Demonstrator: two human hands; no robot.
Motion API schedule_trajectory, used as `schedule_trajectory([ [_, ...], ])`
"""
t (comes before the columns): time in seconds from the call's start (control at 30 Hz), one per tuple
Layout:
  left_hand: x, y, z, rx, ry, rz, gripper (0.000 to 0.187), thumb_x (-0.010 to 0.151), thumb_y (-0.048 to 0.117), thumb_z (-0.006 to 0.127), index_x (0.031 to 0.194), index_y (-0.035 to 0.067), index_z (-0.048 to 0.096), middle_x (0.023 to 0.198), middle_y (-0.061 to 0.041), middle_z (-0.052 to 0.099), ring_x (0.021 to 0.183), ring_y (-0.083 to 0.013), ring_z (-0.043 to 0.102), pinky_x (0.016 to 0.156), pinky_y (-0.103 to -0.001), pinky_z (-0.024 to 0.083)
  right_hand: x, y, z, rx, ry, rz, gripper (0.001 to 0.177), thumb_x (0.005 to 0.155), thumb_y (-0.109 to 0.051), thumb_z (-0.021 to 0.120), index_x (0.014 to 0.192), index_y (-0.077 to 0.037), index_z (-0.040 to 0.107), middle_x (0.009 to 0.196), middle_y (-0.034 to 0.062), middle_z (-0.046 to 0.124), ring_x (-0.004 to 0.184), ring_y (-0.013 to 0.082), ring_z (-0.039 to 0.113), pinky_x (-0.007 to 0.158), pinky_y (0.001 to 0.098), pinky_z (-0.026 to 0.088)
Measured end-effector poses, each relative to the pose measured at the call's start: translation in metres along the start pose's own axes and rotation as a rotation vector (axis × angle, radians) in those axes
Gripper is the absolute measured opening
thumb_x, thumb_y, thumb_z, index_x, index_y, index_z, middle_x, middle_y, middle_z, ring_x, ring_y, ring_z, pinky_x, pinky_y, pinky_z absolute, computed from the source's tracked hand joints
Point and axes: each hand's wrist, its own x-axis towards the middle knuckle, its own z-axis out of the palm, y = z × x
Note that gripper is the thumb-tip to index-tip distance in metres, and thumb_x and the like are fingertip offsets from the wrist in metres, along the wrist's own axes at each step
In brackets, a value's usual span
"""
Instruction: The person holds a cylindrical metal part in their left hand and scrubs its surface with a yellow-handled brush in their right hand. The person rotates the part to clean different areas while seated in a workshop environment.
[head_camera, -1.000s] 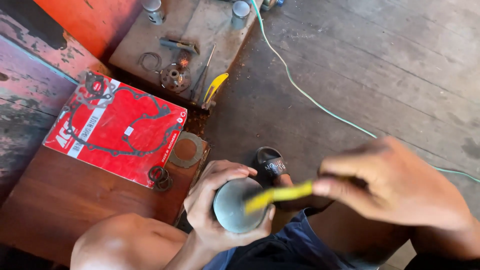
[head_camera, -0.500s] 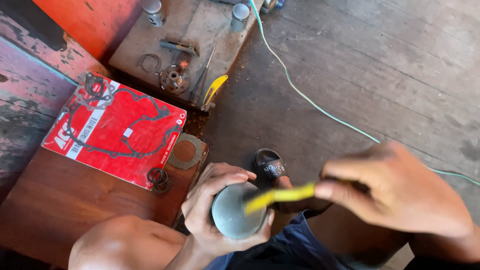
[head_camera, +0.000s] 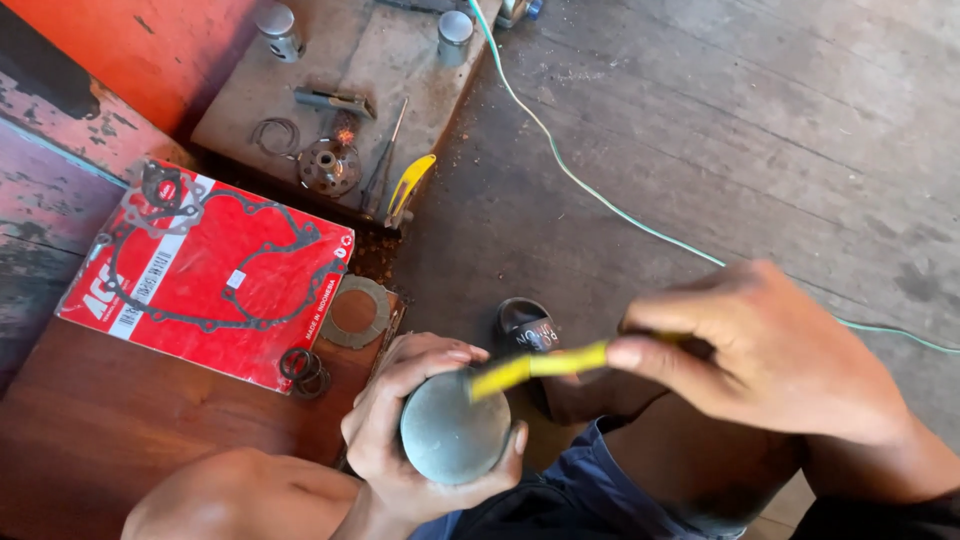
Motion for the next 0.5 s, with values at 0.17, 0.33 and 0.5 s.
schedule_trajectory([
  [0.17,0.0013,-0.001,0.0005,0.011,-0.005,0.034,0.047,0.075,0.028,0.08,0.107,0.0,0.059,0.092,-0.016,0.072,0.082,-0.0262,0.074,0.078,-0.035,0.062,-0.0043,-0.0034,0.0061,-0.011,-0.038,-0.077,0.037,0.097,-0.043,0.068,0.069,-0.02,0.06,0.05,0.0014,0.048,0.039,0.0266,0.04,0.041,0.037,0.027],
  [0.33,0.0011,-0.0016,0.0017,0.012,-0.003,-0.018,0.048,0.074,0.025,0.082,0.108,-0.001,0.06,0.094,-0.016,0.072,0.084,-0.025,0.074,0.081,-0.033,0.063,0.0003,-0.0045,-0.0007,0.002,0.044,-0.043,0.032,0.095,-0.038,0.068,0.069,-0.02,0.063,0.048,0.0005,0.046,0.039,0.0216,0.038,0.041,0.033,0.029],
  [0.5,-0.0036,-0.0041,0.0028,-0.001,-0.005,0.007,0.049,0.074,0.024,0.083,0.108,-0.002,0.059,0.093,-0.016,0.071,0.084,-0.026,0.075,0.079,-0.035,0.063,0.0023,-0.0019,0.0011,0.006,0.013,-0.037,0.036,0.097,-0.043,0.063,0.067,-0.021,0.062,0.045,0.0003,0.047,0.034,0.0199,0.047,0.039,0.0345,0.03],
])
